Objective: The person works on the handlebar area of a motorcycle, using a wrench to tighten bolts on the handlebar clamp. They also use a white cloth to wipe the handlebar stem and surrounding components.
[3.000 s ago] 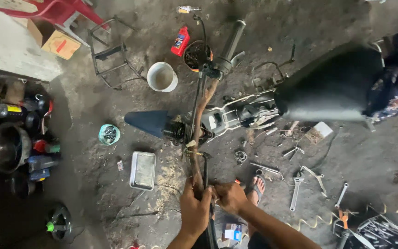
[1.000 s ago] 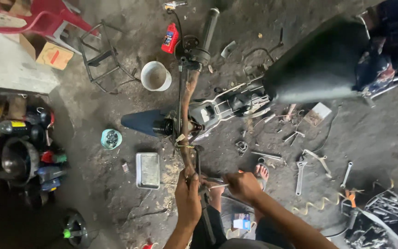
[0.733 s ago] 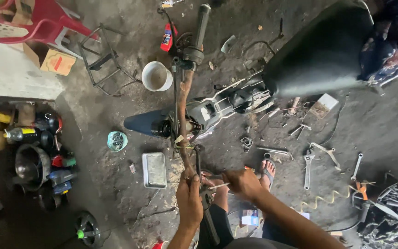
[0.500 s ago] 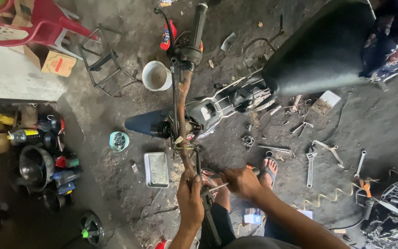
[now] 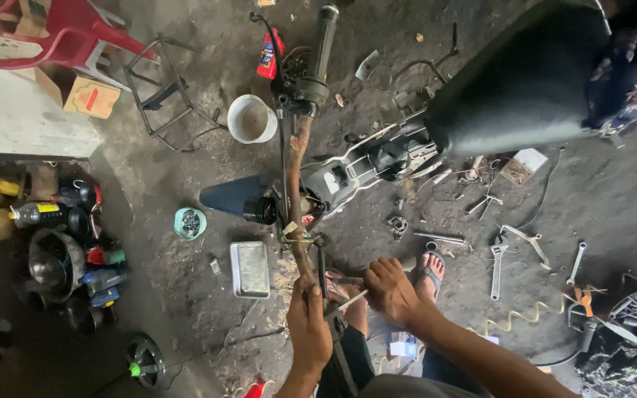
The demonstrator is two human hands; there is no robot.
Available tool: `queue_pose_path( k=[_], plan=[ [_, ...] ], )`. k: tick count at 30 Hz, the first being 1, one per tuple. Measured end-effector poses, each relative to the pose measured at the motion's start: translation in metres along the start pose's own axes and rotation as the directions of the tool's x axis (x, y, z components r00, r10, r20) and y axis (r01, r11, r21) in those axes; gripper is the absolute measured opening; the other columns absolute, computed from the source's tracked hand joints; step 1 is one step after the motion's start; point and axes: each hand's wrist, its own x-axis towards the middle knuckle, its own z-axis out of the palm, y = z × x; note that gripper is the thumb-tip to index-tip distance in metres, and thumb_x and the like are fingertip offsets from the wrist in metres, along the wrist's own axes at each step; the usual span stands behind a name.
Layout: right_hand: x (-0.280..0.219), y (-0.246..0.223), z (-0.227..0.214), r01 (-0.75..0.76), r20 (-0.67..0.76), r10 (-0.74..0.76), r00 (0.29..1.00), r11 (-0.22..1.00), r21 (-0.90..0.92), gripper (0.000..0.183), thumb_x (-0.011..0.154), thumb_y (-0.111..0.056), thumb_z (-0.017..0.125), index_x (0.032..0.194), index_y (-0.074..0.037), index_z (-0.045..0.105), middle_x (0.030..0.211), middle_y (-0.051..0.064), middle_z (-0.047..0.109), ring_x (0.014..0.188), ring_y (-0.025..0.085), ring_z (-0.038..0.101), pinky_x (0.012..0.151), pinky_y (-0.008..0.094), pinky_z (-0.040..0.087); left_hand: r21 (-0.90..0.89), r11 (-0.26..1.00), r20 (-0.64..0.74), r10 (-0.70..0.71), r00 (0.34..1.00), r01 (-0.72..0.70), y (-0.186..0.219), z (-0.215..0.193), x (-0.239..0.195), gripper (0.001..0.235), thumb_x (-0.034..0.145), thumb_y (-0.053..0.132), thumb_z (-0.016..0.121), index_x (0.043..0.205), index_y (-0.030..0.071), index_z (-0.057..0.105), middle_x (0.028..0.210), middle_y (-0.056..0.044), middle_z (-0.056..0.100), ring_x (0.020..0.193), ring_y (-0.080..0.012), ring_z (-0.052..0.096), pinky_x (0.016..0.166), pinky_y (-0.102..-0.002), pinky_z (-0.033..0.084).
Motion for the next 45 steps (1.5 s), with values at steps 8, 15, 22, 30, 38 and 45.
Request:
queue_pose_path(
  k=[8,15,22,30,38,45],
  plan=[
    [-0.011,0.011,0.018,0.039,-0.039,-0.037,0.999,0.998,0.047,0.021,0.082,-0.016,0.073,0.077,-0.006,0.055,0.071,0.013,0.058,0.067,0.034,0.06,0.059,0.046,0.047,-0.101,0.994,0.015,0.036,0.999,-0.034,0.008,0.002,0.0,0.032,0.101,0.023,0.047,0.119,-0.001,0.06,0.102,-0.01,0.071,0.084,-0.0198,0.067,0.077,-0.032,0.053],
    [0.003,0.035,0.011,-0.004,0.402,-0.069,0.913,0.984,0.177,0.015,0.081,-0.018,0.068,0.095,-0.011,0.069,0.074,0.016,0.066,0.065,0.038,0.064,0.057,0.05,0.05,0.02,0.998,0.031,0.058,0.998,-0.059,0.003,0.0,0.001,0.031,0.101,0.022,0.045,0.115,0.0,0.062,0.094,-0.011,0.075,0.084,-0.0207,0.071,0.077,-0.034,0.055],
    [0.043,0.027,-0.029,-0.022,0.689,-0.138,0.711,0.976,0.217,0.023,0.08,-0.022,0.067,0.1,-0.012,0.072,0.07,0.018,0.066,0.062,0.041,0.064,0.055,0.053,0.048,-0.055,0.996,0.047,0.066,0.997,-0.064,0.008,0.003,-0.002,0.026,0.1,0.018,0.044,0.111,0.001,0.06,0.096,-0.01,0.075,0.087,-0.0209,0.072,0.08,-0.034,0.055],
    [-0.003,0.014,0.002,0.018,0.237,-0.027,0.971,0.999,0.043,0.028,0.094,-0.028,0.069,0.078,-0.007,0.062,0.058,0.013,0.057,0.053,0.034,0.06,0.049,0.049,0.046,0.063,0.998,0.0,0.015,1.0,-0.015,0.006,0.002,-0.001,0.031,0.1,0.022,0.046,0.118,0.001,0.061,0.096,-0.013,0.073,0.085,-0.021,0.072,0.076,-0.035,0.055],
    [0.028,0.036,-0.005,0.031,0.631,-0.215,0.745,0.957,0.289,0.011,0.088,-0.021,0.066,0.091,-0.01,0.068,0.07,0.015,0.065,0.061,0.037,0.063,0.053,0.051,0.049,-0.093,0.994,0.056,-0.058,0.997,0.063,0.008,0.001,-0.003,0.035,0.099,0.025,0.042,0.122,0.002,0.057,0.097,-0.01,0.077,0.079,-0.0214,0.074,0.07,-0.035,0.061],
    [0.012,0.017,-0.009,-0.076,0.602,-0.101,0.792,0.962,0.261,0.011,0.088,-0.019,0.068,0.087,-0.008,0.065,0.071,0.018,0.065,0.064,0.039,0.064,0.058,0.052,0.049,-0.063,0.998,0.041,0.023,0.999,-0.021,0.011,0.003,-0.002,0.03,0.101,0.023,0.046,0.119,0.001,0.058,0.086,-0.012,0.075,0.064,-0.0193,0.07,0.059,-0.035,0.056]
  ],
)
